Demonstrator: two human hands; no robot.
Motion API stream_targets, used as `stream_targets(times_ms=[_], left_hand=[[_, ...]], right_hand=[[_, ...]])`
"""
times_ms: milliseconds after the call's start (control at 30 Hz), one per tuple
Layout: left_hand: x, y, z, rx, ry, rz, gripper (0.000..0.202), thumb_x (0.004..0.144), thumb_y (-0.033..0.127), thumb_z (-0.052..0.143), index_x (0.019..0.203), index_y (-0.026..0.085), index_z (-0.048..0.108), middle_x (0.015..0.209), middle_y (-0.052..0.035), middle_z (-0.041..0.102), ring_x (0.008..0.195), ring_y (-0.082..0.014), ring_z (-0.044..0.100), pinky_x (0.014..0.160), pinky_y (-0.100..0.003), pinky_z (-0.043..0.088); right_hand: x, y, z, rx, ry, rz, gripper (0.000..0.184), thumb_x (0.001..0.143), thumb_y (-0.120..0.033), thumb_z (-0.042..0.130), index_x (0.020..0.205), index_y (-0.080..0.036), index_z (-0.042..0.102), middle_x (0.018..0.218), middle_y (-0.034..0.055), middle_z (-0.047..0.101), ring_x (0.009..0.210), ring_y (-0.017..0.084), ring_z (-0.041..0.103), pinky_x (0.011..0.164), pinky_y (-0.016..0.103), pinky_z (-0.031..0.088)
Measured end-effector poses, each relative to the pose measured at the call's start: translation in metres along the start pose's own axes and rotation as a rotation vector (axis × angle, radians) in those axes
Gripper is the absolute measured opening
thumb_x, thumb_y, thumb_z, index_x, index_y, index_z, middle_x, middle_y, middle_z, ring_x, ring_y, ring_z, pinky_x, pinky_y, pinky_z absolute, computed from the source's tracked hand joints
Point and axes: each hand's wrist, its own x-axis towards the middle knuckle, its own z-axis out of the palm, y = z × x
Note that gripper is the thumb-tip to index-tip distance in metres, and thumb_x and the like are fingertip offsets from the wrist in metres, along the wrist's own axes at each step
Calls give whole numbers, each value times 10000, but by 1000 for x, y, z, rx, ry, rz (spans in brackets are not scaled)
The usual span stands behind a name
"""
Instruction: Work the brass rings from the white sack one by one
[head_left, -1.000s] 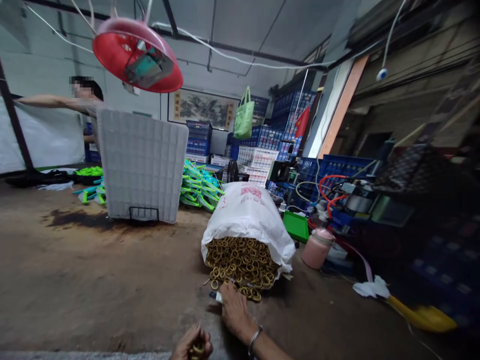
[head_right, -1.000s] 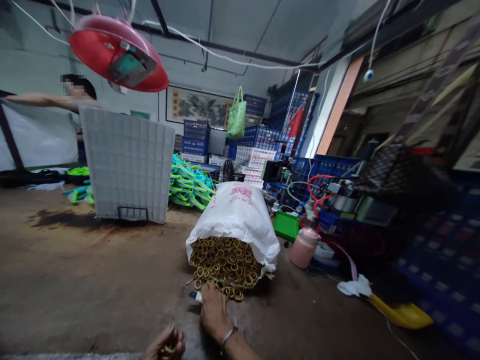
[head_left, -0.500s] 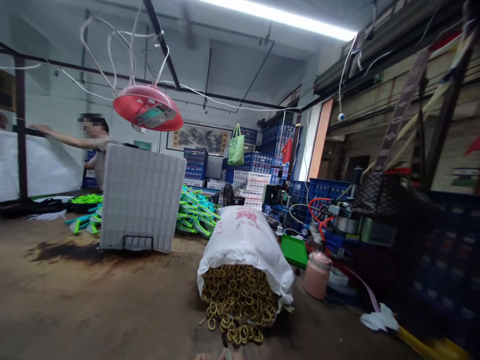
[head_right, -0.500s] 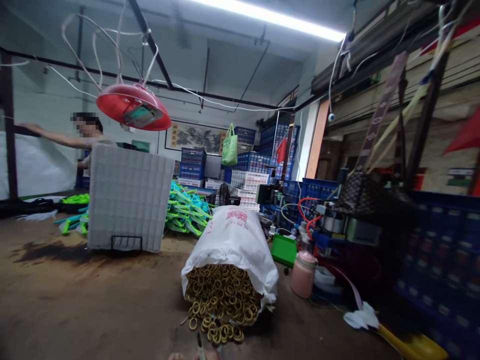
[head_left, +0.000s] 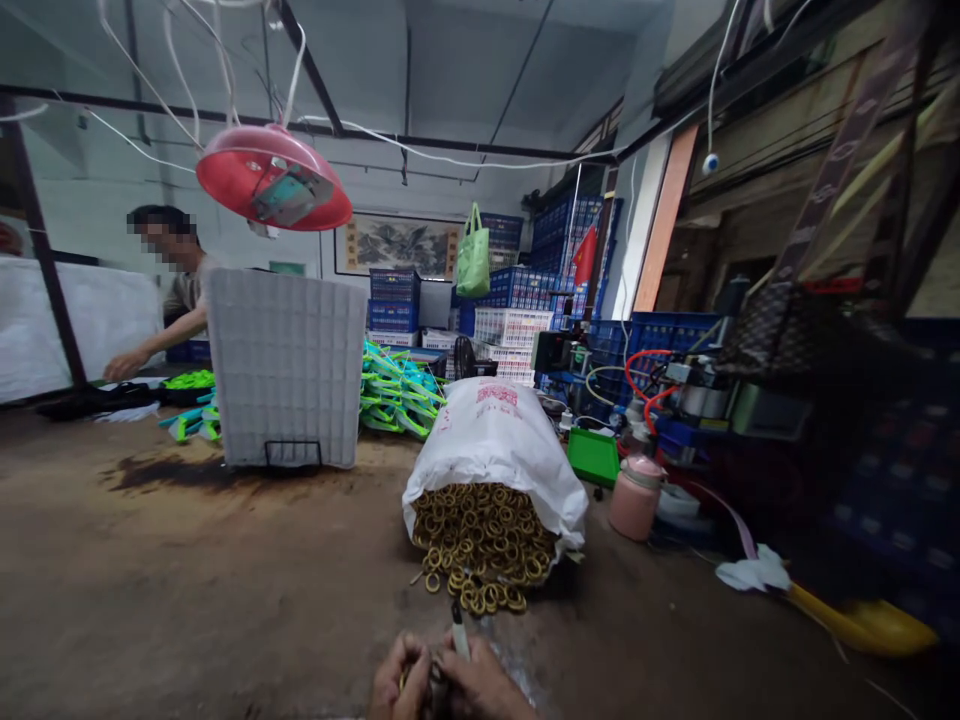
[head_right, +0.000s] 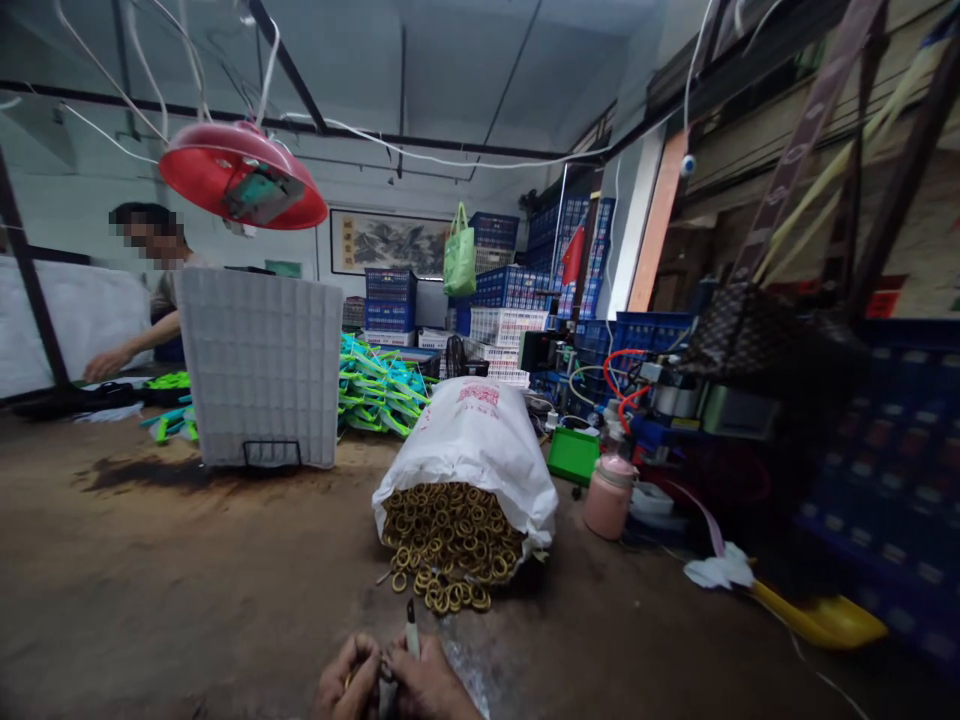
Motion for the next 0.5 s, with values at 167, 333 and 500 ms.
stream_targets(times_ms=[167, 333, 500], left_hand=[[-5, 5, 7, 21, -12, -41, 415, 614, 573, 603, 629, 197, 427, 462, 79, 400, 401, -72, 361, 409, -187, 297], [-10, 9, 12, 32, -20, -106, 354, 663, 519, 556, 667, 194, 416, 486, 82, 439, 395, -57, 343, 411, -178, 284], [-14, 5, 16, 111, -8, -78, 213, 727, 367, 533, 695, 157, 531, 539, 55, 485, 501, -81, 445, 505, -198, 358]], right_hand=[[-20, -23, 9, -22, -6, 92, 408, 661, -597, 495, 771, -218, 392, 507, -102, 394, 330, 17, 261, 325, 146, 165], [-9, -15, 4, -101, 43, 55, 350, 654, -545, 501, 694, -209, 414, 474, -102, 396, 321, 21, 261, 324, 155, 173], [11, 13, -11, -341, 106, -70, 330, 597, -510, 569, 603, -183, 523, 533, -21, 539, 545, 125, 529, 513, 209, 417]])
